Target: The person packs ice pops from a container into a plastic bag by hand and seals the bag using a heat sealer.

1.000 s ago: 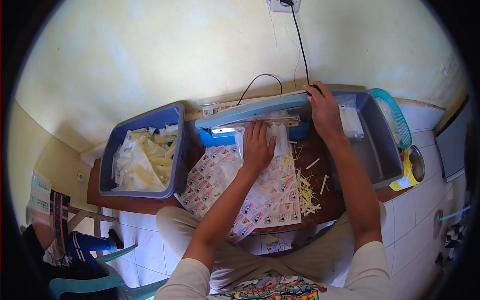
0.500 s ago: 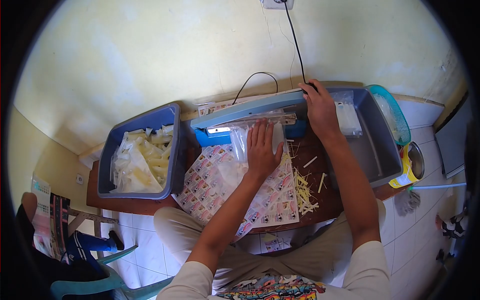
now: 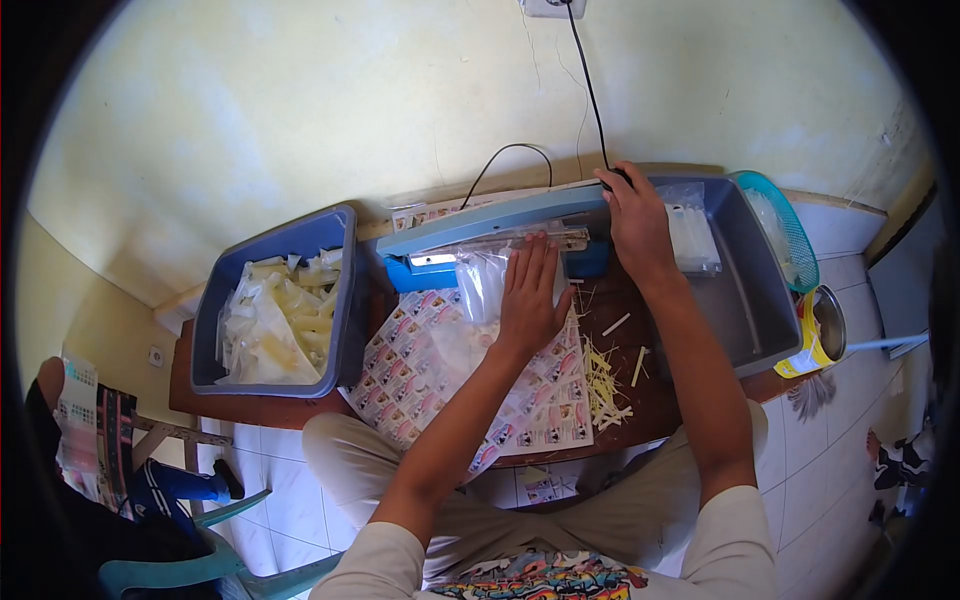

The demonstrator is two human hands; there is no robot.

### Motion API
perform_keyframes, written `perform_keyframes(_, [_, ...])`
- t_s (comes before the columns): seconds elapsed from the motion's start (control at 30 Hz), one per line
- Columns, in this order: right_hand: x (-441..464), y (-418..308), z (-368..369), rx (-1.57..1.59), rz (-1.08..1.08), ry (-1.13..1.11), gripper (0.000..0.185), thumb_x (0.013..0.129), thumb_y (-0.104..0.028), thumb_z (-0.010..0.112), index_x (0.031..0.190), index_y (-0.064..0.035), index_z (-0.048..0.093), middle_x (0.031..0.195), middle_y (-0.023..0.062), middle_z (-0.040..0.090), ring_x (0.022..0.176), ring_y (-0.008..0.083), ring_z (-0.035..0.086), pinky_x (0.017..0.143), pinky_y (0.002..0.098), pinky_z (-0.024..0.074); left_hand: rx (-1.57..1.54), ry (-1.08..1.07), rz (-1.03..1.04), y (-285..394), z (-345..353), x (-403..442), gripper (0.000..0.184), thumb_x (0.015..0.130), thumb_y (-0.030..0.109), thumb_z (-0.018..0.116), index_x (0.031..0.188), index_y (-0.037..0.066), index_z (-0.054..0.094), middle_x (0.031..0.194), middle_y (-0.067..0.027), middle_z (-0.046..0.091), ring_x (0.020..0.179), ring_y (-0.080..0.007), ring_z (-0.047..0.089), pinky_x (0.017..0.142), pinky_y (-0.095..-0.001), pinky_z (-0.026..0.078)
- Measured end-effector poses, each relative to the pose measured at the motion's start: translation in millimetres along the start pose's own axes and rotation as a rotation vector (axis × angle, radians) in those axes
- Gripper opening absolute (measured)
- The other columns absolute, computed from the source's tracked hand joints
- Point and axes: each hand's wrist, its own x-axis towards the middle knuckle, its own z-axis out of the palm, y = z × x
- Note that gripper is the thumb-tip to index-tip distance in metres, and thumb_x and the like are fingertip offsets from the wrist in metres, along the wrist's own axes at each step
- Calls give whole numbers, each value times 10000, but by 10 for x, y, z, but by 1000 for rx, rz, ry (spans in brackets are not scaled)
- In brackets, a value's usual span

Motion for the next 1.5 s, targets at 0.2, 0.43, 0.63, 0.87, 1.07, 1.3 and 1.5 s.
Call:
perform_keyframes(0.2, [-19, -13, 6, -2, -9, 8, 291, 1022, -38, 635, 1300, -36, 721, 1381, 240, 653, 1231, 460, 644, 1061, 513, 529, 88, 23, -109, -70, -192, -367, 789, 960, 309, 783, 1626, 46, 452, 1731, -261, 307, 1596, -470, 289, 1293, -586, 232])
perform_keyframes(0.43, [-28, -2, -10, -42, -10, 3, 293, 1013, -33, 650, 1297, -38, 720, 1377, 231, 659, 1218, 451, 661, 1046, 504, 543, 151, -23, -227, -232, -178, -458, 862, 902, 298, 844, 1649, 128, 450, 1755, -272, 234, 1619, -493, 222, 1288, -623, 214])
perform_keyframes(0.63, [-48, 38, 18, -38, -15, 7, 286, 1015, -27, 648, 1291, -39, 722, 1377, 232, 666, 1220, 451, 667, 1039, 495, 551, 90, -48, -208, -290, -229, -453, 861, 896, 244, 849, 1658, 173, 453, 1765, -247, 249, 1630, -479, 219, 1291, -621, 210])
perform_keyframes(0.87, [-83, 58, 32, -37, 20, -14, 277, 1029, -35, 631, 1291, -43, 719, 1394, 239, 661, 1238, 458, 661, 1047, 494, 549, 55, -42, -207, -345, -227, -464, 882, 861, 204, 877, 1648, 202, 479, 1769, -229, 264, 1642, -455, 218, 1295, -605, 217])
perform_keyframes(1.07, [-148, 118, 92, -84, 27, -24, 286, 1026, -32, 624, 1294, -33, 724, 1398, 247, 670, 1253, 453, 651, 1074, 494, 535, 38, -46, -191, -379, -247, -482, 908, 831, 171, 896, 1642, 206, 489, 1769, -227, 271, 1648, -444, 219, 1300, -588, 220])
perform_keyframes(1.3, [-284, 116, 166, -386, -25, -28, 312, 1029, -91, 614, 1310, -77, 749, 1426, 180, 692, 1288, 354, 623, 1093, 480, 489, 20, -54, -211, -369, -252, -478, 896, 835, 165, 894, 1637, 220, 499, 1773, -209, 276, 1657, -424, 211, 1304, -583, 216])
perform_keyframes(1.5, [-367, 87, 201, -466, 23, -119, 366, 1036, -123, 588, 1374, -61, 715, 1448, 172, 688, 1314, 347, 625, 1105, 475, 478, 2, -64, -218, -375, -271, -483, 892, 839, 162, 892, 1638, 223, 500, 1775, -199, 279, 1659, -421, 210, 1309, -580, 211])
